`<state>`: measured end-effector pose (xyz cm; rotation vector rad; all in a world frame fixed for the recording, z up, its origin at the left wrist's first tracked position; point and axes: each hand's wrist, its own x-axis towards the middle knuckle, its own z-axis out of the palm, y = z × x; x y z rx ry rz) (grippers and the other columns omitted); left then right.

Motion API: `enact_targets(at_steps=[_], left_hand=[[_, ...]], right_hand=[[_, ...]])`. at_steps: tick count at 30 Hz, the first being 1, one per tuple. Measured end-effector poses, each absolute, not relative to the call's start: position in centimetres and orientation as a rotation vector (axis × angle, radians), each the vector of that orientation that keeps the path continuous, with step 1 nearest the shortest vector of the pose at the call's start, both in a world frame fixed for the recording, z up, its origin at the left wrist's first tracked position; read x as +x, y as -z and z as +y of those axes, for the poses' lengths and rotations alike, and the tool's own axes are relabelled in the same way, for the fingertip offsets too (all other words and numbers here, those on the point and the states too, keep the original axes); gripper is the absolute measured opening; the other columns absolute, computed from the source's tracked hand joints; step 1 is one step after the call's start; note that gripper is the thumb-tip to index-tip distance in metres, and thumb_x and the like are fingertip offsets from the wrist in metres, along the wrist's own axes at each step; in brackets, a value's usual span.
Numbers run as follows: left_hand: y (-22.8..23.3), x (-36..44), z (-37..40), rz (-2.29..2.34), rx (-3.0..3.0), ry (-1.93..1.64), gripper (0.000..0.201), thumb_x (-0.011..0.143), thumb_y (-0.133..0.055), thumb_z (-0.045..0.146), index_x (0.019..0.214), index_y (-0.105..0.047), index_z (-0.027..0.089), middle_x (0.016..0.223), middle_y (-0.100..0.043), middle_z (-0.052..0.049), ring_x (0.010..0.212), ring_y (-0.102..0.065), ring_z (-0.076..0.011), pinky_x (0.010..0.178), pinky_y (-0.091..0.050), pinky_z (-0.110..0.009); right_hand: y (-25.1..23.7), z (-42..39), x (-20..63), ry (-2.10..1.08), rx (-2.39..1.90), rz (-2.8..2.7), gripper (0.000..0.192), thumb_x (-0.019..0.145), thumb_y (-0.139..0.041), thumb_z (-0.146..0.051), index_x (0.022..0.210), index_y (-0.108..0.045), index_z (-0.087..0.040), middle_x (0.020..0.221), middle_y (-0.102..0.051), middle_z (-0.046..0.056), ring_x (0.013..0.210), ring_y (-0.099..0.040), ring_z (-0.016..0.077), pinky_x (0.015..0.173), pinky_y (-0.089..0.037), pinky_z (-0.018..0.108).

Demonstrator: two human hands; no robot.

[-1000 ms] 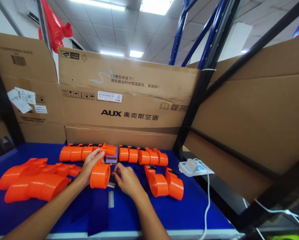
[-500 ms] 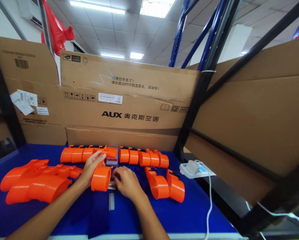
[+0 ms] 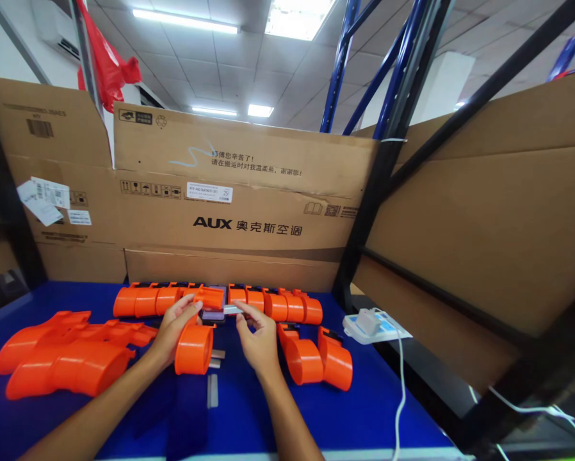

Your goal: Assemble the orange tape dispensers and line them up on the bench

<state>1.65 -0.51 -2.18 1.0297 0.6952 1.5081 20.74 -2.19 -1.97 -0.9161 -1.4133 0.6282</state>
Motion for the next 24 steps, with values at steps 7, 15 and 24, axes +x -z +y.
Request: enact_targets(at_steps=[7, 15, 24], left_hand=[[2.9, 2.0, -0.7, 0.740, 1.099, -1.425, 0.047, 0.072, -0.076, 0.049, 0.105, -0.063, 0.018, 0.061, -0.062, 0.003, 0.049, -0.056, -0.0126, 0.048, -0.043, -0.022], [3.4, 2.3, -1.0, 0.770, 1.215, -1.358, 0.050, 0.076, -0.071, 0.051, 0.111, -0.058, 0.017, 0.072, -0.068, -0.002, 0.048, -0.059, -0.0133, 0.045, -0.044, -0.022], [3.4, 2.2, -1.0, 0.762, 1.213, -1.334, 0.051, 0.077, -0.071, 0.052, 0.112, -0.059, 0.017, 0.089, -0.073, -0.009, 0.049, -0.061, -0.0136, 0.046, -0.046, -0.024]], right_hand=[[1.5, -1.8, 20.8, -0.697, -0.810, -1.133, 0.049, 0.082, -0.071, -0.040, 0.126, -0.062, -0.021, 0.075, -0.069, 0.002, 0.065, -0.061, 0.0169, 0.065, -0.052, 0.031], [1.5, -1.8, 20.4, -0.886, -0.758, -1.123, 0.034, 0.079, -0.075, -0.039, 0.106, -0.068, -0.019, 0.086, -0.073, 0.005, 0.074, -0.067, 0.0189, 0.062, -0.053, 0.028], [1.7, -1.5, 20.7, -0.849, -0.774, -1.115, 0.034, 0.077, -0.076, -0.041, 0.102, -0.068, -0.019, 0.077, -0.070, 0.003, 0.067, -0.065, 0.0175, 0.055, -0.049, 0.025]])
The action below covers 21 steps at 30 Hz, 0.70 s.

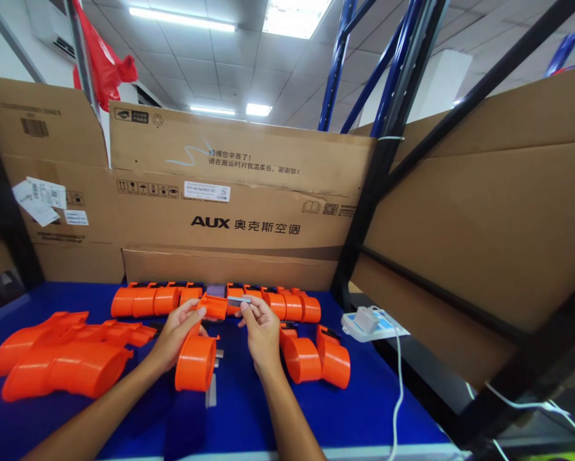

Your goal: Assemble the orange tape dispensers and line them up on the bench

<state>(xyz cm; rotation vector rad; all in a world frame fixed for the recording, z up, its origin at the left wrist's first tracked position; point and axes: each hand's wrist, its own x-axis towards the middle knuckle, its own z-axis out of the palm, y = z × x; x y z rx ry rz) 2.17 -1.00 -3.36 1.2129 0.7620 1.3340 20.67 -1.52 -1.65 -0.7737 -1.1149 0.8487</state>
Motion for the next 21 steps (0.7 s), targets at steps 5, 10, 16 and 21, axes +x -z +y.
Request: enact_targets(at_steps=[5, 10, 16, 21], left_hand=[[3.4, 2.2, -0.9, 0.770, 1.195, -1.325, 0.052, 0.076, -0.072, 0.052, 0.111, -0.059, 0.017, 0.092, -0.074, -0.010, 0.049, -0.061, -0.0136, 0.046, -0.045, -0.023], [3.1, 2.2, -0.9, 0.759, 1.196, -1.325, 0.048, 0.076, -0.072, 0.051, 0.109, -0.061, 0.017, 0.091, -0.074, -0.009, 0.052, -0.061, -0.0139, 0.048, -0.045, -0.024], [2.9, 2.1, -1.1, 0.762, 1.207, -1.333, 0.044, 0.078, -0.071, 0.050, 0.106, -0.063, 0.017, 0.090, -0.075, -0.008, 0.051, -0.058, -0.0118, 0.049, -0.043, -0.022], [2.3, 2.0, -1.6, 0.775, 1.313, -1.333, 0.042, 0.080, -0.070, 0.049, 0.104, -0.065, 0.016, 0.086, -0.075, -0.009, 0.058, -0.061, -0.0138, 0.051, -0.041, -0.022]], right_hand=[[1.7, -1.6, 20.7, -0.823, -0.785, -1.143, 0.032, 0.080, -0.074, -0.040, 0.103, -0.068, -0.019, 0.074, -0.069, 0.003, 0.065, -0.062, 0.0162, 0.054, -0.047, 0.024], [1.5, -1.8, 20.7, -0.835, -0.794, -1.165, 0.032, 0.081, -0.073, -0.040, 0.104, -0.068, -0.019, 0.073, -0.069, 0.003, 0.064, -0.061, 0.0160, 0.054, -0.046, 0.024], [1.4, -1.9, 20.6, -0.826, -0.818, -1.212, 0.034, 0.081, -0.072, -0.043, 0.104, -0.067, -0.018, 0.067, -0.066, 0.001, 0.057, -0.056, 0.0134, 0.051, -0.042, 0.023], [1.5, -2.2, 20.5, -0.798, -0.858, -1.241, 0.035, 0.079, -0.072, -0.046, 0.102, -0.069, -0.019, 0.075, -0.070, 0.004, 0.059, -0.058, 0.0152, 0.049, -0.041, 0.023]])
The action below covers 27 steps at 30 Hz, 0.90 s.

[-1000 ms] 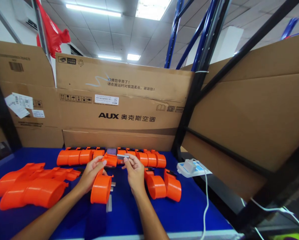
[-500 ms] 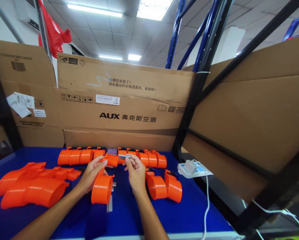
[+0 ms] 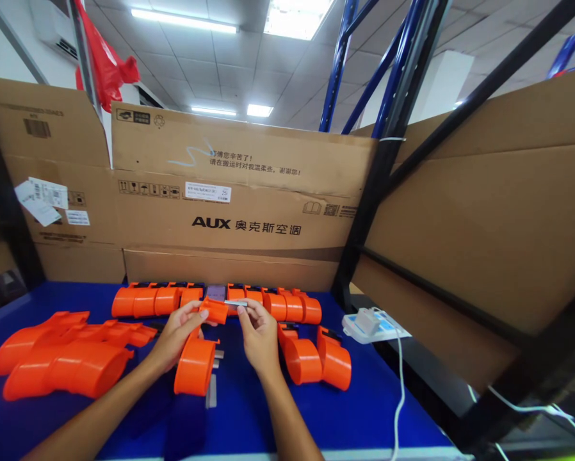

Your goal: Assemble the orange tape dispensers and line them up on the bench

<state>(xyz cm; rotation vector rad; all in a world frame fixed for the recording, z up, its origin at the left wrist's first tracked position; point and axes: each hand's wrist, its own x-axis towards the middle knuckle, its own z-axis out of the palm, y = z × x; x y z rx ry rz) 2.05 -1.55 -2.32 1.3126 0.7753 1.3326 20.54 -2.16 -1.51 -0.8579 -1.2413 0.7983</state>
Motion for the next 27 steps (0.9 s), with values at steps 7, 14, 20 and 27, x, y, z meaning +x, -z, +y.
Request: enact_targets(at_steps=[7, 14, 20, 27], left_hand=[[1.99, 2.30, -1.97, 0.775, 1.363, -1.312, 0.042, 0.079, -0.070, 0.050, 0.103, -0.062, 0.016, 0.086, -0.075, -0.010, 0.057, -0.061, -0.0140, 0.052, -0.041, -0.023], [2.29, 2.43, -1.76, 0.806, 1.288, -1.333, 0.047, 0.074, -0.074, 0.052, 0.102, -0.064, 0.016, 0.083, -0.075, -0.010, 0.052, -0.059, -0.0146, 0.052, -0.041, -0.025], [2.31, 2.11, -1.15, 0.828, 1.248, -1.384, 0.049, 0.074, -0.075, 0.049, 0.107, -0.065, 0.015, 0.083, -0.076, -0.011, 0.064, -0.066, -0.0202, 0.058, -0.043, -0.026], [2.48, 1.94, -1.20, 0.834, 1.323, -1.376, 0.040, 0.077, -0.072, 0.050, 0.098, -0.065, 0.016, 0.082, -0.076, -0.008, 0.058, -0.061, -0.0162, 0.056, -0.041, -0.025]], right_hand=[[1.64, -1.93, 20.44, -0.848, -0.837, -1.256, 0.033, 0.081, -0.072, -0.044, 0.103, -0.068, -0.019, 0.084, -0.072, 0.005, 0.072, -0.063, 0.0176, 0.058, -0.048, 0.025], [1.70, -1.77, 20.27, -0.856, -0.805, -1.208, 0.041, 0.077, -0.075, -0.046, 0.107, -0.066, -0.020, 0.090, -0.073, 0.006, 0.080, -0.067, 0.0217, 0.062, -0.053, 0.029], [1.43, -2.14, 20.69, -0.672, -0.899, -1.218, 0.031, 0.079, -0.071, -0.045, 0.096, -0.074, -0.019, 0.081, -0.072, 0.006, 0.073, -0.064, 0.0216, 0.054, -0.048, 0.028], [1.44, -2.55, 20.48, -0.633, -0.919, -1.288, 0.026, 0.081, -0.070, -0.042, 0.095, -0.075, -0.020, 0.085, -0.073, 0.006, 0.077, -0.065, 0.0223, 0.061, -0.050, 0.030]])
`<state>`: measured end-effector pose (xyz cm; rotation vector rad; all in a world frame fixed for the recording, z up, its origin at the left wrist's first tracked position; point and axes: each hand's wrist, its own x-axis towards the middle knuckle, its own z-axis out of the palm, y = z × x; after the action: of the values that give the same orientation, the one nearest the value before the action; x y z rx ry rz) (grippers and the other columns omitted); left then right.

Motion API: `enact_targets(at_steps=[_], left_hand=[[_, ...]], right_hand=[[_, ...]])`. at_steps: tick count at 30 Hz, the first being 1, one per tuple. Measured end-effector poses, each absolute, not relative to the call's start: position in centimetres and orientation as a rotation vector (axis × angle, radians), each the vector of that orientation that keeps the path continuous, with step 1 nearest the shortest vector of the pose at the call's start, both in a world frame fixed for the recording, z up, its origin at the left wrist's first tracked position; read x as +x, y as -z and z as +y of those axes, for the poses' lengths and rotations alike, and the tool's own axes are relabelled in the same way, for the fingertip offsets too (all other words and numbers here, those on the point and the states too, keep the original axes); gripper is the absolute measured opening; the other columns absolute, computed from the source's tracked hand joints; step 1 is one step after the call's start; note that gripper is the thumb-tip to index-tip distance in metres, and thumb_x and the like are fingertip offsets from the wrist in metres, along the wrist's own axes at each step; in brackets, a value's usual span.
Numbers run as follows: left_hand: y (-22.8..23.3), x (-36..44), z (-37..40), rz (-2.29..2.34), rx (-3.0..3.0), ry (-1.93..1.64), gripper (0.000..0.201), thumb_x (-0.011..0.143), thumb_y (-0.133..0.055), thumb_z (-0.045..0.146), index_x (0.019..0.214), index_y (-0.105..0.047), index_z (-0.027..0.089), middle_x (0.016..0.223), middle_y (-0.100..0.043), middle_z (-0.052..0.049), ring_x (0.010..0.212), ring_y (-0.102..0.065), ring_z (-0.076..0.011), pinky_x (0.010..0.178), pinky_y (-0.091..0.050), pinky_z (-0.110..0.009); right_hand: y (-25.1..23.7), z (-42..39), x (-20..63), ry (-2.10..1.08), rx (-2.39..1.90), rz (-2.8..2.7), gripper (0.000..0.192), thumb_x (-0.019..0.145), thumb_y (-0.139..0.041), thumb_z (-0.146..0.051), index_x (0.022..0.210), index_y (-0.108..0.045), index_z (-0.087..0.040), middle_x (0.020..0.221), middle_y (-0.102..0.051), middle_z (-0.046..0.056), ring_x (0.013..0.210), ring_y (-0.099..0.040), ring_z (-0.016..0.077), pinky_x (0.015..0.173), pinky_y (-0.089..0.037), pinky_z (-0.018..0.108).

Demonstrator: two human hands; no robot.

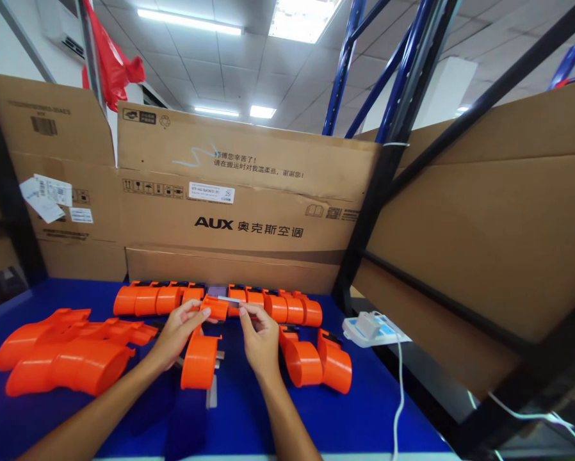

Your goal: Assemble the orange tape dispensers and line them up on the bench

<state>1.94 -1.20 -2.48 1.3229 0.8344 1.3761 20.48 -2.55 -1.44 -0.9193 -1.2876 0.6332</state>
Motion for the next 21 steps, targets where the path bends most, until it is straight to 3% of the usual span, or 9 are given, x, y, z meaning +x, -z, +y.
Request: enact_targets(at_steps=[5, 8, 16, 21], left_hand=[[2.2, 2.0, -1.4, 0.850, 1.349, -1.330, 0.041, 0.076, -0.072, 0.051, 0.097, -0.065, 0.017, 0.079, -0.075, -0.007, 0.053, -0.058, -0.0151, 0.054, -0.040, -0.025], [2.3, 2.1, -1.5, 0.835, 1.343, -1.314, 0.039, 0.075, -0.074, 0.049, 0.095, -0.065, 0.018, 0.079, -0.076, -0.007, 0.056, -0.062, -0.0165, 0.055, -0.041, -0.025], [1.8, 1.9, -1.2, 0.788, 1.218, -1.377, 0.036, 0.071, -0.078, 0.045, 0.091, -0.068, 0.017, 0.079, -0.076, -0.008, 0.076, -0.071, -0.0237, 0.074, -0.050, -0.030], [0.8, 0.1, 0.1, 0.759, 0.917, -1.517, 0.042, 0.066, -0.080, 0.047, 0.090, -0.068, 0.015, 0.075, -0.075, -0.006, 0.067, -0.071, -0.0227, 0.065, -0.053, -0.030]], right_hand=[[1.5, -2.5, 20.2, -0.618, -0.861, -1.384, 0.022, 0.083, -0.070, -0.041, 0.090, -0.075, -0.021, 0.092, -0.074, 0.007, 0.087, -0.067, 0.0238, 0.079, -0.053, 0.036], [1.5, -2.6, 20.2, -0.605, -0.841, -1.457, 0.021, 0.084, -0.068, -0.040, 0.088, -0.076, -0.021, 0.096, -0.073, 0.008, 0.089, -0.067, 0.0239, 0.080, -0.052, 0.037], [1.6, -2.5, 20.0, -0.606, -0.847, -1.523, 0.028, 0.088, -0.065, -0.039, 0.110, -0.075, -0.025, 0.106, -0.072, 0.008, 0.098, -0.065, 0.0253, 0.089, -0.051, 0.041], [1.8, -3.2, 19.2, -0.488, -0.910, -1.779, 0.027, 0.093, -0.057, -0.035, 0.114, -0.072, -0.027, 0.115, -0.071, 0.008, 0.108, -0.061, 0.0263, 0.096, -0.046, 0.044]])
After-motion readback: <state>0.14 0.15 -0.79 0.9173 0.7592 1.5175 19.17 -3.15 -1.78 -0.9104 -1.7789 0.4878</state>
